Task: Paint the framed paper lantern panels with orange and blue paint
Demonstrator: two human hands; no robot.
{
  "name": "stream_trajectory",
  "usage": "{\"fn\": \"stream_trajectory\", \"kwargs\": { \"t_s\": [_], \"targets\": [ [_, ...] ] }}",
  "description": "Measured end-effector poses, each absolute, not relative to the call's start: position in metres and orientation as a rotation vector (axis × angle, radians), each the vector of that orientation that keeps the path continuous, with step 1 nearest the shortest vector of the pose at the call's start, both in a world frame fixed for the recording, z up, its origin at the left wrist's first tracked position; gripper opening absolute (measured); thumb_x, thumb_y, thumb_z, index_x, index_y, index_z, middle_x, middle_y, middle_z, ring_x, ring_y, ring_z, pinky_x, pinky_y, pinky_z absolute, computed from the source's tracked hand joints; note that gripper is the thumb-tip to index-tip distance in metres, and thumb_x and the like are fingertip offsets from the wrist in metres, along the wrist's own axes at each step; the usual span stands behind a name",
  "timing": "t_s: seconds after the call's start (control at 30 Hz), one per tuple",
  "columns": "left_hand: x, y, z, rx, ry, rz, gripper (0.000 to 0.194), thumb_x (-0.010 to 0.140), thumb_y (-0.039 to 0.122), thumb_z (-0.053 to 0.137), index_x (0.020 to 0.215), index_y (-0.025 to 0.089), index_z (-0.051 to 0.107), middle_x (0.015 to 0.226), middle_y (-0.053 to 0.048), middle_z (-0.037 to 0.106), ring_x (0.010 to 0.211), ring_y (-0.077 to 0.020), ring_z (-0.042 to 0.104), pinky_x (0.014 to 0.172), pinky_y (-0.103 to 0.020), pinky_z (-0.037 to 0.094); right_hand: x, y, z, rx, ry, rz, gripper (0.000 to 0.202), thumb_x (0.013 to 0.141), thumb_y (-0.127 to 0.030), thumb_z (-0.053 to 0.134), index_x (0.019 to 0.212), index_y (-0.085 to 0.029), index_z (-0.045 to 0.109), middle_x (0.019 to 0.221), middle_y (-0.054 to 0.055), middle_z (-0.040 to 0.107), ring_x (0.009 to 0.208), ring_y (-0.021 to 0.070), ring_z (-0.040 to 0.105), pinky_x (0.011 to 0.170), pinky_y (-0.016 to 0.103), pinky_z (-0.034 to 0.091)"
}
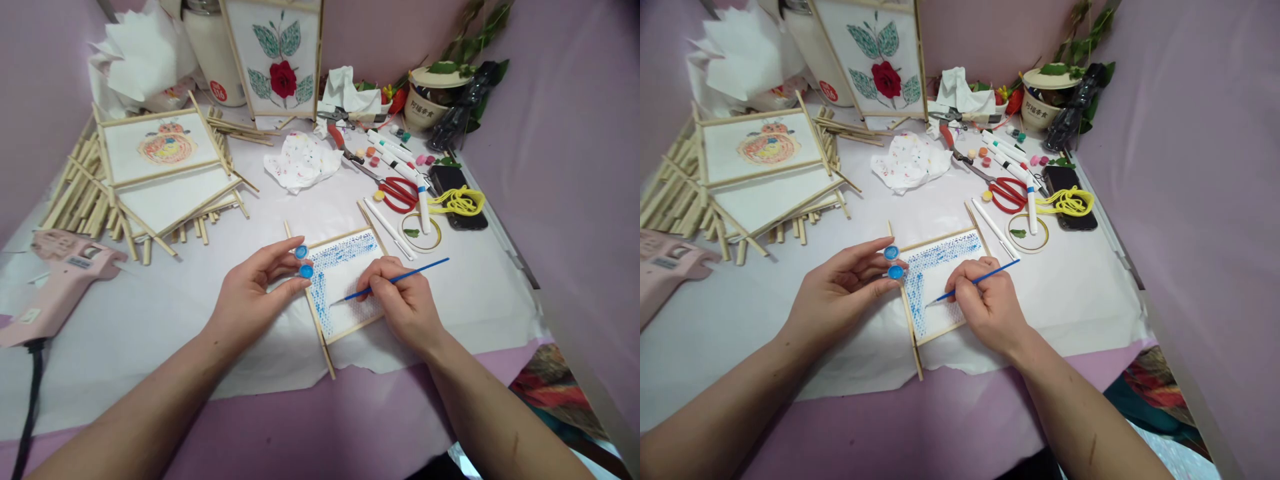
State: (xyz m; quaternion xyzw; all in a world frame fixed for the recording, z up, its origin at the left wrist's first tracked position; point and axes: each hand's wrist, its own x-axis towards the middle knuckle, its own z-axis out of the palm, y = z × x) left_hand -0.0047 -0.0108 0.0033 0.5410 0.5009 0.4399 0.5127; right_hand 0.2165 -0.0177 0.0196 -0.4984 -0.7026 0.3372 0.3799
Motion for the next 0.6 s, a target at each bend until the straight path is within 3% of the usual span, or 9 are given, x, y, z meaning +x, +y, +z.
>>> {"fn": "stream_trajectory", "kwargs": {
  "t_s": [0.13, 0.37, 0.6],
  "targets": [
    [-0.0052, -0.0105, 0.0022, 1.306, 1.21, 1.065, 0.051, 0.076, 0.02, 0.077, 0.125, 0.024, 0.062, 0.099, -0.003, 0.072, 0.1, -0.0204, 0.068, 0.101, -0.04, 0.053, 0.2149, -0.0173, 0.0171, -1.308, -1.764, 0.783, 0.022, 0.09, -0.02, 0.045, 0.081, -0.022, 0.065, 0.077, 0.0, 0.07, 0.078, 0.0176, 0.062, 0.08, 0.038, 0.042],
    [-0.0054, -0.0108, 0.0027, 1.325, 1.215, 1.061, 0.051, 0.076, 0.019, 0.076, 0.124, 0.024, 0.062, 0.098, -0.003, 0.073, 0.1, -0.0209, 0.069, 0.099, -0.04, 0.054, 0.2182, -0.0198, 0.0214, -1.223, -1.769, 0.927, 0.028, 0.085, -0.014, 0.043, 0.065, -0.022, 0.06, 0.061, -0.002, 0.063, 0.066, 0.0166, 0.056, 0.076, 0.038, 0.041],
    [-0.0074, -0.0128, -0.0014, 1.529, 1.265, 0.974, 0.049, 0.079, 0.027, 0.076, 0.125, 0.03, 0.062, 0.102, -0.002, 0.073, 0.101, -0.0217, 0.07, 0.099, -0.039, 0.054, 0.2179, -0.0231, 0.022, -1.076, -1.656, 0.809, 0.023, 0.092, -0.023, 0.044, 0.086, -0.022, 0.067, 0.078, 0.003, 0.069, 0.076, 0.0193, 0.061, 0.077, 0.041, 0.043]
  ]
}}
